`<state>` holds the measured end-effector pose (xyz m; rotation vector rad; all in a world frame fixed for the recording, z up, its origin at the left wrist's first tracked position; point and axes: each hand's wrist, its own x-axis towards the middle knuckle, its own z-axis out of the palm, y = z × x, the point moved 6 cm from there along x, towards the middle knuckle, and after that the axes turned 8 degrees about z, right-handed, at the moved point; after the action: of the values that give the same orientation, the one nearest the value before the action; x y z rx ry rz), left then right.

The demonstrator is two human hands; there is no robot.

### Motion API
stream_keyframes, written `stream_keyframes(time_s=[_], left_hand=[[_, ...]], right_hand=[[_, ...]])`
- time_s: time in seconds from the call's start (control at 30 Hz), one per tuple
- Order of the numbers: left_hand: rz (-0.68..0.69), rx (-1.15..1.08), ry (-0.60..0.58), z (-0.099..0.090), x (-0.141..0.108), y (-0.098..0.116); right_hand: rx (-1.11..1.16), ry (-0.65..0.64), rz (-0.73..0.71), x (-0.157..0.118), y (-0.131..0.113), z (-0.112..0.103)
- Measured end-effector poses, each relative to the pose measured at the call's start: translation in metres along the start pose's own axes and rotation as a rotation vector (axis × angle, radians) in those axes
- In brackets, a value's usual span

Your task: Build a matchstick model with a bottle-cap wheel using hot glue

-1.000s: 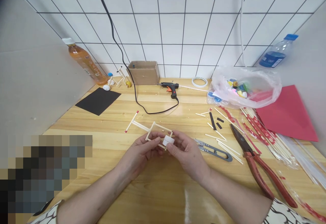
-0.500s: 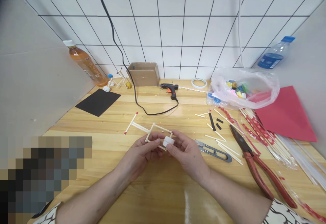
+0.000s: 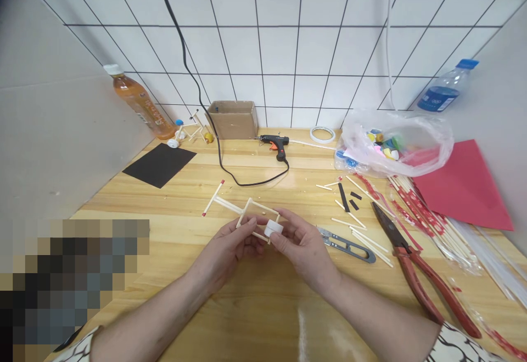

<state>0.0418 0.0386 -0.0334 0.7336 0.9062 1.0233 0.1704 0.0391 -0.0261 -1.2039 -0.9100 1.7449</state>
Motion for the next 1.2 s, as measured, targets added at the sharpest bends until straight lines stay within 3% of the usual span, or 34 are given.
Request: stream_keyframes(time_s=[1.2], left_hand=[[0.028, -0.025, -0.037, 0.0007, 0.0007, 0.0022]], right_hand=[[-0.033, 0.032, -0.026, -0.001, 0.0012, -0.002]])
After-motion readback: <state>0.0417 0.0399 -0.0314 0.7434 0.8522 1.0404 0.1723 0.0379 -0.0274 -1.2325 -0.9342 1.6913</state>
